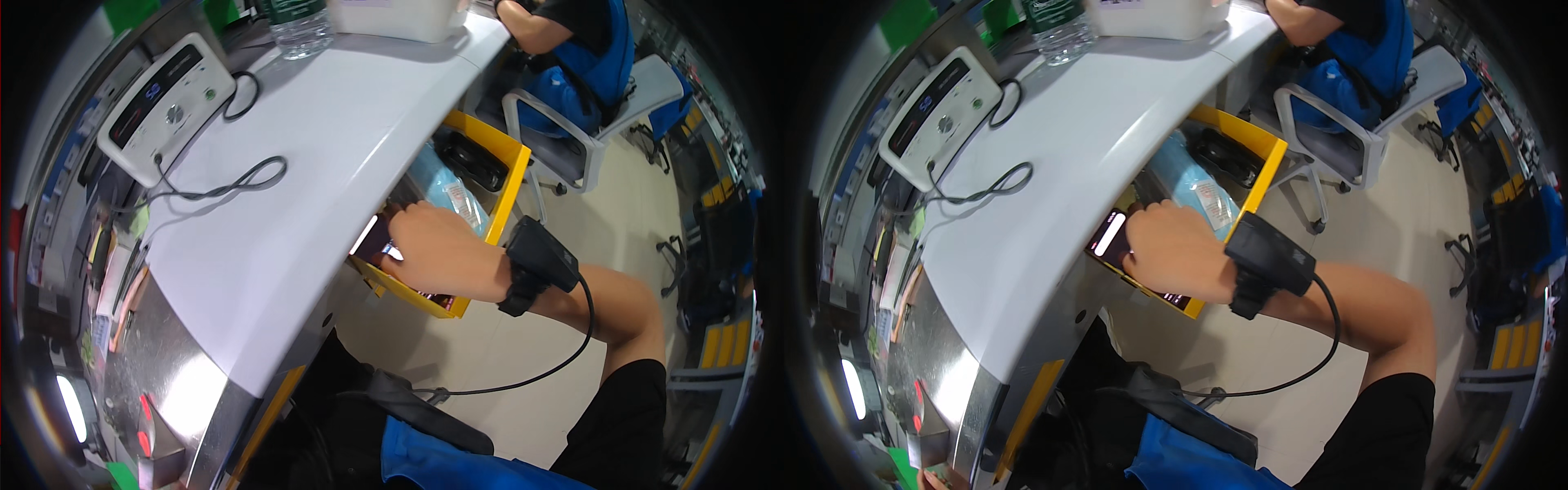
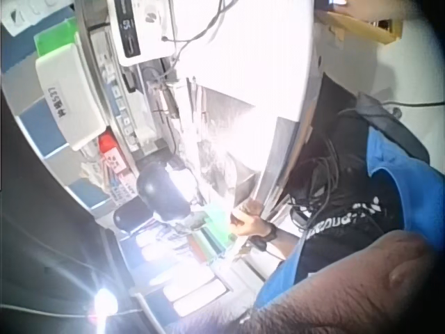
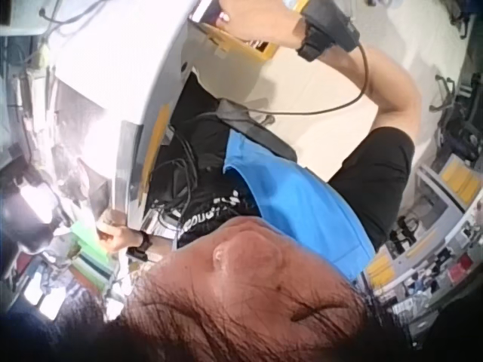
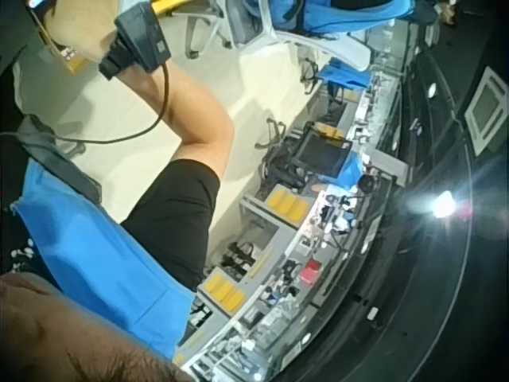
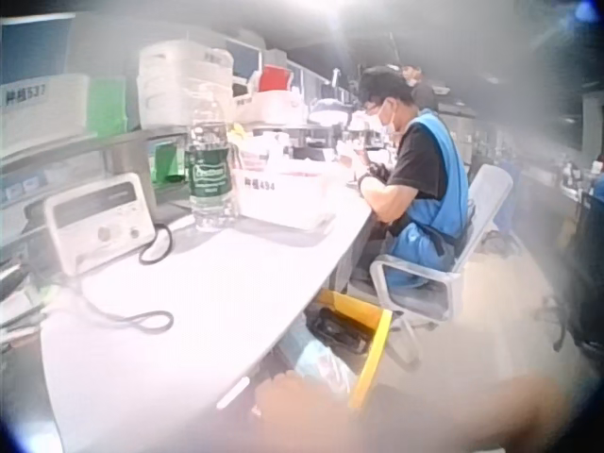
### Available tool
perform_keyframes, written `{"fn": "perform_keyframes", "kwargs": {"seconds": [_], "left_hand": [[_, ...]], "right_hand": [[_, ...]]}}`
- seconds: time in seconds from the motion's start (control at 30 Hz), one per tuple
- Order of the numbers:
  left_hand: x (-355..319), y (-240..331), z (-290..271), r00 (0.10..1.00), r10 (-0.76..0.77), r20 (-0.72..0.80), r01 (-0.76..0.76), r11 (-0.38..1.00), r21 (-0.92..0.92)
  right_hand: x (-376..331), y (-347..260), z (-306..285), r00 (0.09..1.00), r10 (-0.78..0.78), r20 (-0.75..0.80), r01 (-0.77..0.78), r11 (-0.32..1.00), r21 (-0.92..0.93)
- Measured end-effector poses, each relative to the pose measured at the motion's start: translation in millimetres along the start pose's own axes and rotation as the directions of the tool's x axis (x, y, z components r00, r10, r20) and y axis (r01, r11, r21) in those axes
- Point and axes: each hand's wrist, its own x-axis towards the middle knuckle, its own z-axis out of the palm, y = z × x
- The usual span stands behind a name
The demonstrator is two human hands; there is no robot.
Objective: The person is using a handheld rotary tool to refine and shape a dental mold component at a workstation.
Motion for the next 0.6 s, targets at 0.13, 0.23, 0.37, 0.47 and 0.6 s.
{"fn": "perform_keyframes", "kwargs": {"seconds": [0.13, 0.23, 0.37, 0.47, 0.6], "left_hand": [[-0.5, 7.0, 5.5, 0.998, 0.048, -0.040, -0.049, 0.998, -0.029], [-7.6, -11.1, 1.8, 0.998, -0.015, -0.053, 0.009, 0.995, -0.104], [-7.5, -10.6, 5.2, 0.997, -0.039, -0.066, 0.027, 0.985, -0.172], [-8.3, -7.7, 5.0, 0.996, -0.048, -0.075, 0.032, 0.979, -0.200], [-10.0, -4.8, 5.7, 0.995, -0.055, -0.085, 0.034, 0.972, -0.230]], "right_hand": [[-0.2, -4.5, -10.1, 0.994, 0.063, 0.092, -0.071, 0.993, 0.089], [4.0, -9.1, -11.5, 0.982, 0.123, 0.144, -0.139, 0.985, 0.105], [4.0, -8.3, -6.5, 0.975, 0.148, 0.169, -0.169, 0.979, 0.117], [2.8, -11.2, -8.9, 0.981, 0.136, 0.140, -0.153, 0.981, 0.123], [3.2, -10.7, -7.2, 0.970, 0.177, 0.167, -0.197, 0.974, 0.110]]}}
